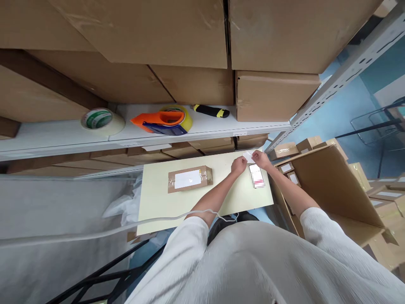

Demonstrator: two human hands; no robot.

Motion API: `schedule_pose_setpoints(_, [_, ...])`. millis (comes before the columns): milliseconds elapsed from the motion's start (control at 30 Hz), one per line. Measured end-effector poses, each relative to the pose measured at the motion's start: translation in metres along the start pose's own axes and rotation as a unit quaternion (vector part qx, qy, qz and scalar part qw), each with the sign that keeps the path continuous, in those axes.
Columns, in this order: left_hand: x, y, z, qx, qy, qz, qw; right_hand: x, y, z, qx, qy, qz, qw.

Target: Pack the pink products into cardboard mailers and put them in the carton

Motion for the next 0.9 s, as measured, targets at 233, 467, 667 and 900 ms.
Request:
schedule_pose_setpoints(233, [-0.016, 0.010, 0.003, 0.010, 0.044, -0.021, 0.999, 0.017, 0.022, 0.006, 0.025, 0.015, 0.165, 0.986])
schedule_pose_setpoints(467, [-0.036, 0.030, 0.006, 0.043, 0.089, 0.000, 0.995, 0.036, 0.035, 0.010, 0.040, -0.021, 0.259, 0.965])
schedule_pose_setpoints(667, [-0.043, 0.045, 0.012, 0.068, 0.105, -0.012, 0.992, 0.047, 0.038, 0.015, 0.046, -0.058, 0.287, 0.955])
schedule_pose_setpoints(900, [-0.043, 0.068, 0.025, 0.111, 0.117, 0.022, 0.987, 0.058, 0.039, 0.021, 0.040, -0.104, 0.286, 0.952])
Point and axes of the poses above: each hand's wrist, its own z-axis away from the middle knuckle, its own y-axis out of the back of the hand, x = y × z, the point moved 7 cm from there along -z, towards the middle knuckle, and after that the axes turned 10 degrees about -z, right-handed, at the moved point
